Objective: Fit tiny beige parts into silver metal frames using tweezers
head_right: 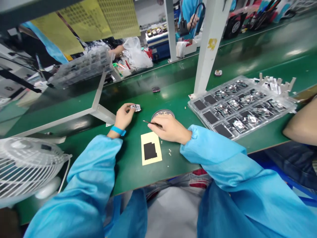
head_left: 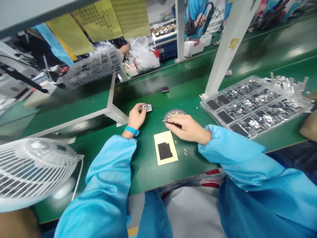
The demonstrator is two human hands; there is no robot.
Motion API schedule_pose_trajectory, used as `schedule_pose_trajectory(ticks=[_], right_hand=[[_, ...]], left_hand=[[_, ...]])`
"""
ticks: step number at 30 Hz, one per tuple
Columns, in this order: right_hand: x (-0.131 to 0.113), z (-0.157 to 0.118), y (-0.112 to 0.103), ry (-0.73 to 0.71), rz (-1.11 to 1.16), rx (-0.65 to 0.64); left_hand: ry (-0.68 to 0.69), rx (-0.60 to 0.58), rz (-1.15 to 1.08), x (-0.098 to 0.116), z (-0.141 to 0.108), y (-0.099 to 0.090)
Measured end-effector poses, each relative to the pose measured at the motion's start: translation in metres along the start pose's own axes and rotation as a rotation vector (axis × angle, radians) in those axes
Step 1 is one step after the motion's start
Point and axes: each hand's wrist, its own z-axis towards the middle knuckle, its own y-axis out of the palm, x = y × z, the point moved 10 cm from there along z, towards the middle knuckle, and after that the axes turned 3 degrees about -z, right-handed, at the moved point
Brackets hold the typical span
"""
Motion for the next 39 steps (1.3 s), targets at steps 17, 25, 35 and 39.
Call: schedule_pose_trajectory(ticks=[17, 25, 35, 39], right_hand=[[0.047, -0.007, 0.016, 0.372, 0.409, -0.054], [0.031, -0.008, 0.020, 0.167, 0.250, -0.077], [0.031, -0.010, 0.016, 0.148, 0.208, 0.041], [0.028, -0.012, 0.025, 0.143, 0.188, -0.023]], left_hand=[[0.022, -0.226, -0.186, 0.075, 0.105, 0.106], [-0.335, -0.487, -1.007, 0.068, -0.040, 0.040], [-0.130, -0.237, -0.477, 0.033, -0.111, -0.006], [-0.093, -0.170, -0.399, 0.033, -0.111, -0.017]])
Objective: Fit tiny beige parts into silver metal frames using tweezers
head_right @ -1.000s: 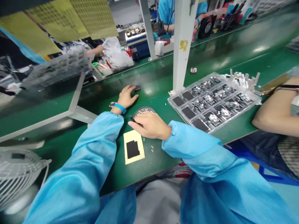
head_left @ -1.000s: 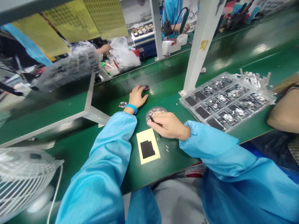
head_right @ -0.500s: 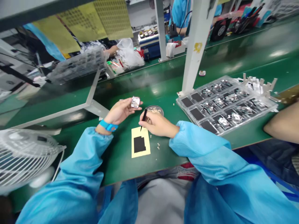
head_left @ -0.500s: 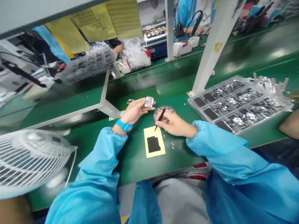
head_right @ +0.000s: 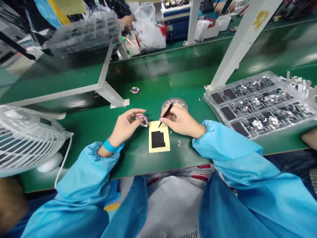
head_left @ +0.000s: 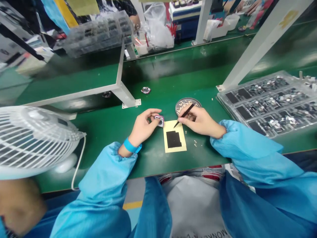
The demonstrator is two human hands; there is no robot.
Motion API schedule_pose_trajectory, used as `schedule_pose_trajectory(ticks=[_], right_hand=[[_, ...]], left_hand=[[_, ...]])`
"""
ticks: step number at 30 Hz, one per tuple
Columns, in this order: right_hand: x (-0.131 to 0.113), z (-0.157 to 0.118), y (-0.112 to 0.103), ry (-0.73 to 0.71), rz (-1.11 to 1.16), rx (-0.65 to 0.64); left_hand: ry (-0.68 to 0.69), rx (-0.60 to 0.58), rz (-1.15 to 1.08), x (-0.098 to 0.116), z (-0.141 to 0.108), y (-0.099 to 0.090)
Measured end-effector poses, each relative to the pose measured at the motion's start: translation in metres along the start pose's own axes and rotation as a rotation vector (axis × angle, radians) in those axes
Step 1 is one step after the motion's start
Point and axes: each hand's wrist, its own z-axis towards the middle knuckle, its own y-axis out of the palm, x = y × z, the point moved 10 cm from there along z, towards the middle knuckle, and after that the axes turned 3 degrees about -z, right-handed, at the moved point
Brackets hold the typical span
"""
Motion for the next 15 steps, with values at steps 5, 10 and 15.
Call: schedule_pose_trajectory(ticks=[5, 10, 15], right_hand=[[-0.006, -0.002, 0.006, -0.038, -0.066, -0.051], [0.004, -0.002, 0.007, -0.008, -0.037, -0.067], [0.009, -0.003, 0.010, 0.007, 0.015, -0.083]], left_hand=[[-0.046, -0.171, -0.089, 0.000, -0.008, 0.025], [-0.079, -0.309, -0.029, -0.015, -0.021, 0.055], [-0.086, -0.314, 0.019, -0.025, -0.022, 0.059]])
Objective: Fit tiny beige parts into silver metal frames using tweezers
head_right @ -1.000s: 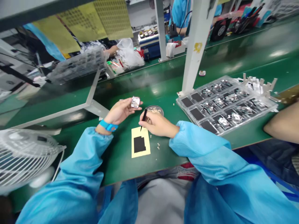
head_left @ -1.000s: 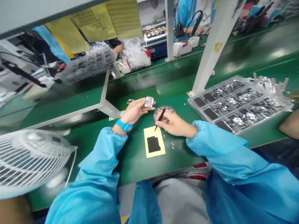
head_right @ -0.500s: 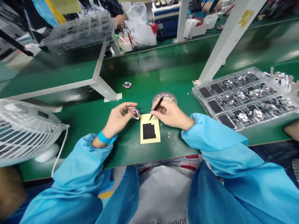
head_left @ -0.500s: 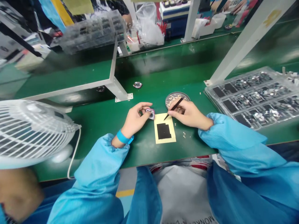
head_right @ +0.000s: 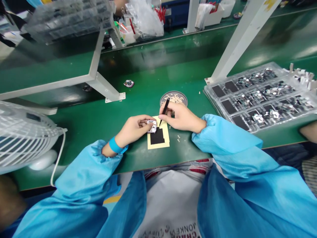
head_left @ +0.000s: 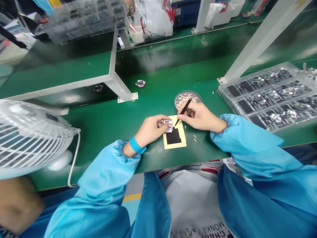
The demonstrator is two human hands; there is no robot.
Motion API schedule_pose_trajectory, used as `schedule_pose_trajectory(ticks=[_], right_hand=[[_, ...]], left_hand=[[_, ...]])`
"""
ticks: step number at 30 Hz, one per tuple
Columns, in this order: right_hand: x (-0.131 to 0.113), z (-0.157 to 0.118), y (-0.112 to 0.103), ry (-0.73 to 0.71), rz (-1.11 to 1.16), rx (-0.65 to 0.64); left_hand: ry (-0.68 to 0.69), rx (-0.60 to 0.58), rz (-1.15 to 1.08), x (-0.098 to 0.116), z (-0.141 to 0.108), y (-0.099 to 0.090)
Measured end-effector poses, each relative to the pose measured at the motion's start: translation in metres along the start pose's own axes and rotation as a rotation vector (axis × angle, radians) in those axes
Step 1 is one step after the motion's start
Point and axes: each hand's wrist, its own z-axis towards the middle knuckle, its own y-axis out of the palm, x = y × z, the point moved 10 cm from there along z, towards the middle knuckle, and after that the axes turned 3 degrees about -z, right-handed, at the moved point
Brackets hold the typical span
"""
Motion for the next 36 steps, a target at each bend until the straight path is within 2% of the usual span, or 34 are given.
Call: schedule_pose_trajectory(ticks=[5, 11, 17, 29, 36], right_hand=[[-0.009, 0.001, -0.005, 0.010, 0.033, 0.018], [-0.025, -0.001, -0.028, -0.014, -0.027, 0.182], [-0.037, -0.011, -0.036, -0.102, -0.103, 0.290], [-0.053, -0.010, -0.017, -0.258, -0.136, 0.182], [-0.048, -0.009, -0.014, -0.221, -0.177, 0.140]], left_hand=[[-0.004, 0.021, -0.078, -0.002, 0.000, -0.002], [-0.044, 0.074, -0.245, 0.003, 0.000, -0.002], [-0.012, 0.138, -0.239, 0.011, -0.003, -0.004], [-0.068, 0.201, -0.410, -0.001, 0.002, -0.010], [-0.059, 0.212, -0.391, -0.002, 0.001, -0.011]])
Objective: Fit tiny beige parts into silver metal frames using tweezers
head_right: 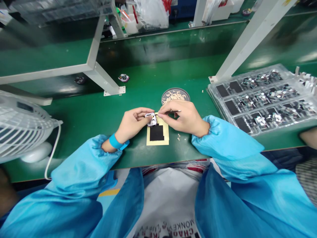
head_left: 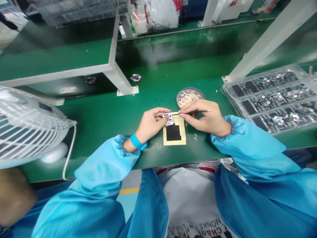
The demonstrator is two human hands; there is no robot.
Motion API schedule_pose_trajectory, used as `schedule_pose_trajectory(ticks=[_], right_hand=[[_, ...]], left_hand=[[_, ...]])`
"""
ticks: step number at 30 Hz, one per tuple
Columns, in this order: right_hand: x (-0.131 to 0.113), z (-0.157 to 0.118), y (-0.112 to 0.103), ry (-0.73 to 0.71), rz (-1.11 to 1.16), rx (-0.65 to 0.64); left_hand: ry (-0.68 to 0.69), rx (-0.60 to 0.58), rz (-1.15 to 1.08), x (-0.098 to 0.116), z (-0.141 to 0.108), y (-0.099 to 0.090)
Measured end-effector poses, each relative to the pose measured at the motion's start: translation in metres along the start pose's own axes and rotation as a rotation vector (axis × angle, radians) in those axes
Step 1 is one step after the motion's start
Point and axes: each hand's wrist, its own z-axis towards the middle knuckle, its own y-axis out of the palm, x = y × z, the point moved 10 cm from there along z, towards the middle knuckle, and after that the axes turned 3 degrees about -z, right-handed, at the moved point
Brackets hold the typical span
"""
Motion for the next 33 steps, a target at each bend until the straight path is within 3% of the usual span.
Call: schedule_pose_trajectory(ticks=[11, 23, 28, 33], right_hand=[[-0.001, 0.001, 0.003, -0.024, -0.032, -0.033], [0.002, 0.000, -0.006, 0.056, 0.012, 0.035], [0.017, 0.000, -0.001, 0.172, 0.045, -0.001], [0.038, 0.005, 0.007, 0.327, 0.331, -0.108]], left_hand=[[0.011, -0.009, 0.024, -0.001, 0.000, 0.001], [0.086, -0.026, 0.069, 0.012, -0.005, 0.003], [0.098, -0.018, 0.093, 0.015, -0.006, 0.002], [0.065, -0.008, 0.035, 0.016, -0.002, -0.003]])
